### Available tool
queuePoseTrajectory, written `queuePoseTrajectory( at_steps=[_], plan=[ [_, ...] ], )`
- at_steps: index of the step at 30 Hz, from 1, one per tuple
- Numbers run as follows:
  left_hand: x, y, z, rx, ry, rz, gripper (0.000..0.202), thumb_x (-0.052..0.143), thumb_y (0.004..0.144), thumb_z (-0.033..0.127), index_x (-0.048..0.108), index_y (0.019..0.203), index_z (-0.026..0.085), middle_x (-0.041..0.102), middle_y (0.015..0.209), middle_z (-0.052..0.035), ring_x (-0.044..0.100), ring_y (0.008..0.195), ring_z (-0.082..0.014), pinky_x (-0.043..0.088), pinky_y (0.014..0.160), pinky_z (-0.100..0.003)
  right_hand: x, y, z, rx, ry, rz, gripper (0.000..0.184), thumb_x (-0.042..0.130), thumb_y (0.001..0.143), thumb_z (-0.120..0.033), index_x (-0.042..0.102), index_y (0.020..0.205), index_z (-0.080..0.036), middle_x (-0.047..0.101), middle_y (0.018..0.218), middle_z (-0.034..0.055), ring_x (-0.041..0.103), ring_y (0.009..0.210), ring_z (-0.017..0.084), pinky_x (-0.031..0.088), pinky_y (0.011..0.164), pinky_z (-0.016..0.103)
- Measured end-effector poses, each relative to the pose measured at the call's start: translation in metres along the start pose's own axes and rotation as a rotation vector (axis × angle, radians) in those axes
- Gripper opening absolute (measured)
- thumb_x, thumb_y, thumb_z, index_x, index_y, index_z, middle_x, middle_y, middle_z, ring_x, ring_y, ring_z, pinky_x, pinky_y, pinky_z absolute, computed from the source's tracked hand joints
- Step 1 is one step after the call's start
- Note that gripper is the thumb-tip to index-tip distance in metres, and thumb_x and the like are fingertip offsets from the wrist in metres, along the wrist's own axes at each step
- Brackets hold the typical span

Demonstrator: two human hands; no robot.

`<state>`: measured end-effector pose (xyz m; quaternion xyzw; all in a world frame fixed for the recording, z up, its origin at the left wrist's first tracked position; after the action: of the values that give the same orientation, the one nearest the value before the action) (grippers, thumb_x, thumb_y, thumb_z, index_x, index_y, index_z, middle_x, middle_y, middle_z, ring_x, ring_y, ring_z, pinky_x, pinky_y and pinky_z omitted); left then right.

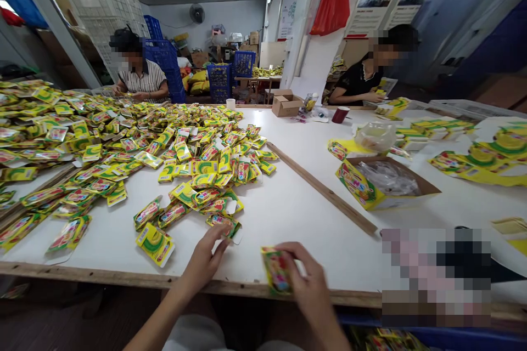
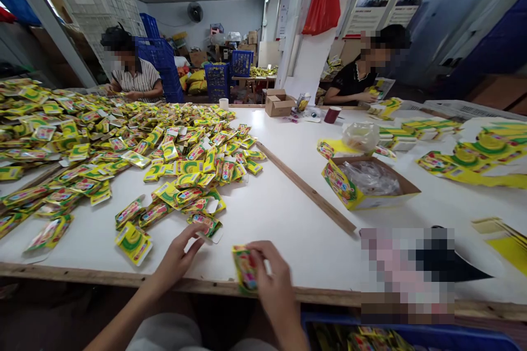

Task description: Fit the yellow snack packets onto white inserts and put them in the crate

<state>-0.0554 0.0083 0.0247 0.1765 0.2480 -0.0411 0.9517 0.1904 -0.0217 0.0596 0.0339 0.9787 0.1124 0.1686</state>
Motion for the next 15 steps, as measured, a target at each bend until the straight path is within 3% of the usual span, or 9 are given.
queuePoseTrajectory(
  at_steps=[4,7,10,15],
  plan=[
    [-0.006,0.021,-0.020,0.086,0.245,-0.124,0.051,0.049,0.077,0.002,0.059,0.122,0.026,0.065,0.120,-0.0085,0.056,0.111,-0.0288,0.040,0.098,-0.047,-0.096,-0.023,0.013,0.122,-0.308,-0.034,0.024,0.062,0.076,-0.048,0.070,0.073,-0.025,0.072,0.078,0.0075,0.068,0.073,0.025,0.055,0.065,0.028],
    [-0.006,0.035,-0.027,0.136,0.283,-0.202,0.058,0.051,0.072,0.001,0.058,0.124,0.026,0.067,0.114,-0.0084,0.056,0.106,-0.0295,0.041,0.094,-0.044,-0.128,-0.044,0.027,0.203,-0.411,-0.002,0.028,0.063,0.073,-0.053,0.070,0.074,-0.026,0.074,0.081,0.0081,0.069,0.073,0.026,0.056,0.056,0.026],
    [-0.005,0.045,-0.025,0.156,0.294,-0.242,0.059,0.055,0.070,0.003,0.057,0.124,0.026,0.067,0.109,-0.0076,0.056,0.105,-0.0283,0.041,0.094,-0.040,-0.108,-0.052,0.029,0.203,-0.397,0.016,0.028,0.061,0.076,-0.053,0.070,0.078,-0.026,0.074,0.080,0.0053,0.070,0.074,0.025,0.056,0.063,0.026],
    [-0.001,0.042,-0.005,0.164,0.346,-0.330,0.049,0.063,0.065,0.008,0.059,0.110,0.025,0.063,0.104,-0.0073,0.054,0.103,-0.0292,0.040,0.093,-0.042,-0.030,-0.036,0.009,0.110,-0.176,-0.068,0.025,0.055,0.085,-0.045,0.067,0.077,-0.024,0.072,0.078,0.0034,0.068,0.077,0.023,0.053,0.070,0.026]
  ],
)
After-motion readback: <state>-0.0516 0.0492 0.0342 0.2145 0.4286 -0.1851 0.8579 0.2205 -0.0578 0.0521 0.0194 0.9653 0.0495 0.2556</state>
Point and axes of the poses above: each hand's wrist, its own y-axis towards the middle knuckle, its own x-axis out of the palm, z = x × y, the point moved 1 cm from there along y, towards the middle knuckle
